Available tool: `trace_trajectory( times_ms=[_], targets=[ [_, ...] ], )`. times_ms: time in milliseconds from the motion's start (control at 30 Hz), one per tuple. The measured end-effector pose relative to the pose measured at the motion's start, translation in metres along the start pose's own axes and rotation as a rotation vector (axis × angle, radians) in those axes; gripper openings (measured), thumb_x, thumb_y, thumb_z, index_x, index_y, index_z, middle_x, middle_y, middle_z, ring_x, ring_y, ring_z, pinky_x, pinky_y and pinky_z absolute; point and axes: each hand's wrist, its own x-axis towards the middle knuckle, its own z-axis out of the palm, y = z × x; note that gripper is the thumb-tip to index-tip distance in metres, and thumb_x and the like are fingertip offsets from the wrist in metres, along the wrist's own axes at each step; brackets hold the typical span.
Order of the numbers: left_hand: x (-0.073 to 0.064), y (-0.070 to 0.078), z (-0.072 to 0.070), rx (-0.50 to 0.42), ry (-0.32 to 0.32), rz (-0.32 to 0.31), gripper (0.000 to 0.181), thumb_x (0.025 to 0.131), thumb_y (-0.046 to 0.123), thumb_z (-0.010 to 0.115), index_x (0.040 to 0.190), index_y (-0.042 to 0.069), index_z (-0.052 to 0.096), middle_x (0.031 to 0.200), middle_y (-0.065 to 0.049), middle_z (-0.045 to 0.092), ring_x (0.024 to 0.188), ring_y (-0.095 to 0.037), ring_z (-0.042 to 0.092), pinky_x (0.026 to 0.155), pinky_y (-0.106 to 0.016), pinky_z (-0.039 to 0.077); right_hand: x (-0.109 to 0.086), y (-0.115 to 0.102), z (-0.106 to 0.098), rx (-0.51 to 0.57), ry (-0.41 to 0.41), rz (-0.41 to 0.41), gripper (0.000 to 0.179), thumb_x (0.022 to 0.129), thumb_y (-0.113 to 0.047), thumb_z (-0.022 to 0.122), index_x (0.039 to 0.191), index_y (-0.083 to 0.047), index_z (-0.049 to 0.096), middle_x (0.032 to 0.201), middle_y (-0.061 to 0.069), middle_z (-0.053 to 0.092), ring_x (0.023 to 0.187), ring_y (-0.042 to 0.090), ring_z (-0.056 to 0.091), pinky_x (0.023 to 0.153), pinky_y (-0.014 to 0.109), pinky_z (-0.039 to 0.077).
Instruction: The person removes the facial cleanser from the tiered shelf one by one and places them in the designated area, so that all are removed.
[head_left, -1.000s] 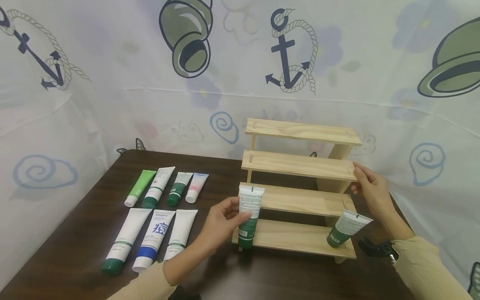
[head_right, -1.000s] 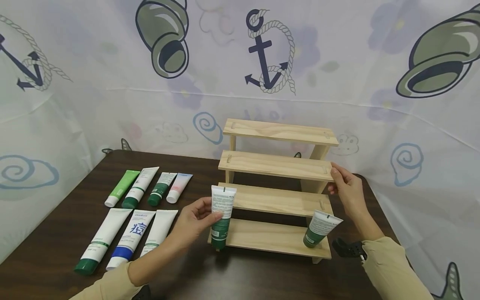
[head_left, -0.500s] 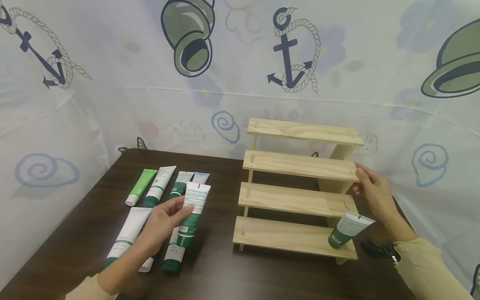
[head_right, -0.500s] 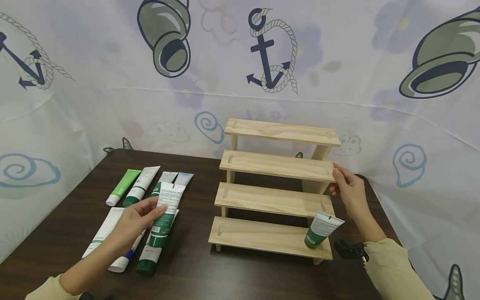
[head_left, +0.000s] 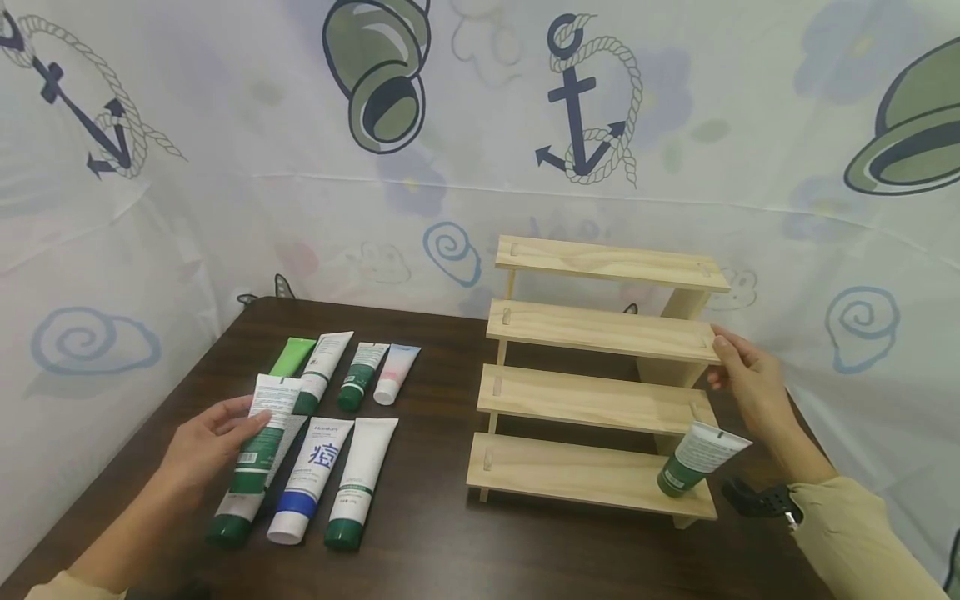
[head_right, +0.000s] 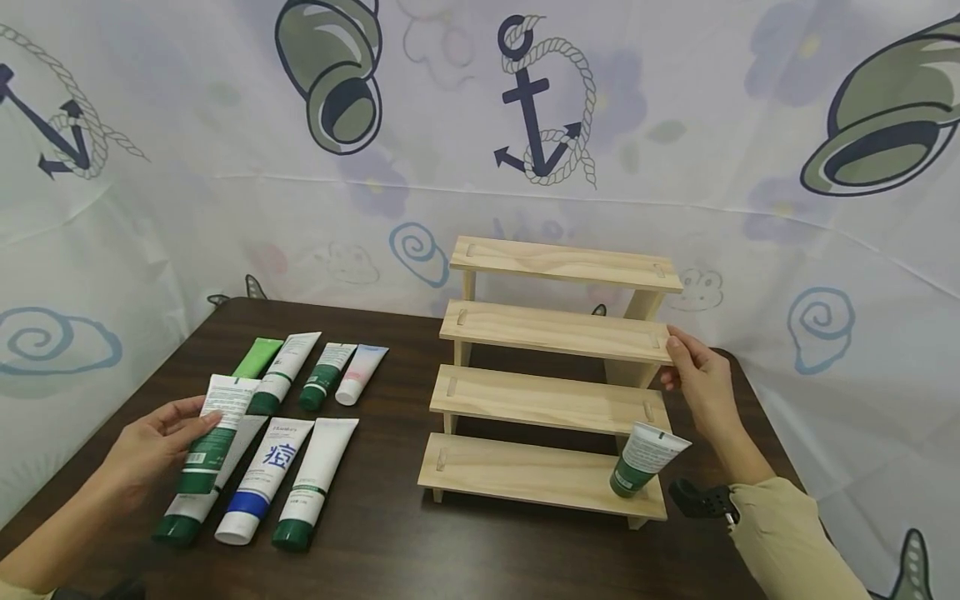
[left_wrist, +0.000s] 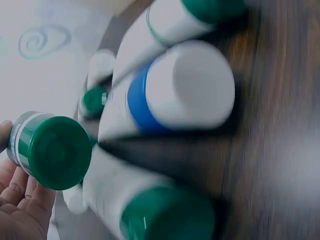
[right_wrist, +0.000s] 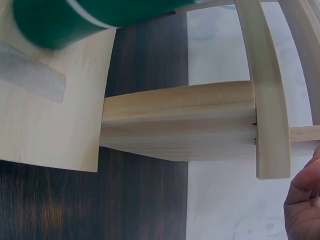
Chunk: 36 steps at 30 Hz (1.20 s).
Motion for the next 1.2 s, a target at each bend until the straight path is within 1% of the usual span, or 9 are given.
trace_trajectory(
  times_ms=[67,167,333,400,500,667,767,1000,1200],
  targets=[
    [0.004,-0.009,-0.010,0.046,0.016,-0.008,0.091,0.086,0.063,0.049,0.148,0.003,0.020,0.140,-0.032,0.035,0.103,-0.035,0.054,0.069,-0.029,0.052,0.000,0.000,-0.001,-0.004,-0.002,0.003,0.060,0.097,-0.026,0.051,0.139,0.012,0.032,0.072,-0.012,0.061,0.057,0.001,0.055,0.052,0.014,0.048],
    [0.010,-0.023,-0.022,0.083,0.030,-0.034,0.093,0.086,0.064,0.048,0.148,0.001,0.020,0.139,-0.034,0.033,0.100,-0.033,0.053,0.065,-0.025,0.050,-0.001,0.001,-0.001,-0.019,-0.003,0.008,0.060,0.098,-0.027,0.050,0.140,0.011,0.031,0.073,-0.012,0.061,0.058,0.001,0.055,0.052,0.014,0.048],
    [0.018,-0.043,-0.037,0.148,0.041,-0.099,0.098,0.084,0.070,0.045,0.147,0.000,0.019,0.134,-0.034,0.034,0.100,-0.035,0.048,0.063,-0.027,0.044,-0.001,0.001,-0.001,-0.015,0.002,0.013,0.060,0.097,-0.027,0.050,0.139,0.011,0.031,0.073,-0.012,0.061,0.057,0.001,0.055,0.051,0.014,0.048],
    [0.021,-0.049,-0.042,0.154,0.040,-0.122,0.101,0.082,0.072,0.045,0.147,-0.001,0.019,0.130,-0.034,0.037,0.098,-0.034,0.048,0.062,-0.028,0.043,-0.001,0.000,-0.001,-0.013,0.002,0.012,0.060,0.097,-0.027,0.051,0.139,0.012,0.031,0.072,-0.012,0.061,0.057,0.000,0.055,0.051,0.014,0.048],
    [0.023,-0.057,-0.046,0.158,0.038,-0.134,0.101,0.082,0.071,0.046,0.146,-0.003,0.020,0.126,-0.034,0.040,0.093,-0.031,0.051,0.061,-0.029,0.044,-0.001,0.000,0.000,-0.019,-0.002,0.006,0.060,0.098,-0.027,0.050,0.139,0.012,0.031,0.073,-0.012,0.061,0.057,0.000,0.055,0.051,0.014,0.048],
    [0.025,-0.067,-0.050,0.150,0.018,-0.123,0.096,0.086,0.066,0.047,0.145,-0.006,0.022,0.119,-0.033,0.046,0.086,-0.025,0.055,0.061,-0.030,0.048,0.000,-0.001,0.000,-0.017,-0.003,0.004,0.060,0.098,-0.026,0.050,0.139,0.012,0.031,0.074,-0.012,0.060,0.058,0.001,0.055,0.051,0.014,0.048],
    [0.027,-0.071,-0.050,0.153,0.016,-0.114,0.095,0.087,0.064,0.048,0.144,-0.007,0.023,0.117,-0.034,0.047,0.085,-0.025,0.055,0.060,-0.030,0.048,0.000,-0.001,0.000,-0.014,-0.002,0.011,0.060,0.098,-0.027,0.050,0.140,0.011,0.031,0.074,-0.011,0.060,0.058,0.001,0.055,0.051,0.014,0.048],
    [0.033,-0.077,-0.046,0.188,0.043,-0.118,0.097,0.084,0.067,0.048,0.143,-0.007,0.027,0.126,-0.038,0.041,0.091,-0.030,0.052,0.060,-0.028,0.044,0.000,-0.001,0.000,-0.033,0.003,0.022,0.060,0.098,-0.028,0.050,0.140,0.010,0.031,0.074,-0.012,0.060,0.057,0.001,0.054,0.051,0.014,0.048],
    [0.038,-0.077,-0.043,0.207,0.083,-0.141,0.101,0.080,0.073,0.047,0.143,-0.005,0.030,0.127,-0.036,0.040,0.095,-0.035,0.048,0.062,-0.031,0.040,0.000,-0.002,0.001,-0.013,-0.003,0.012,0.060,0.097,-0.027,0.050,0.139,0.012,0.031,0.073,-0.011,0.060,0.057,0.001,0.055,0.051,0.014,0.048]
  ],
)
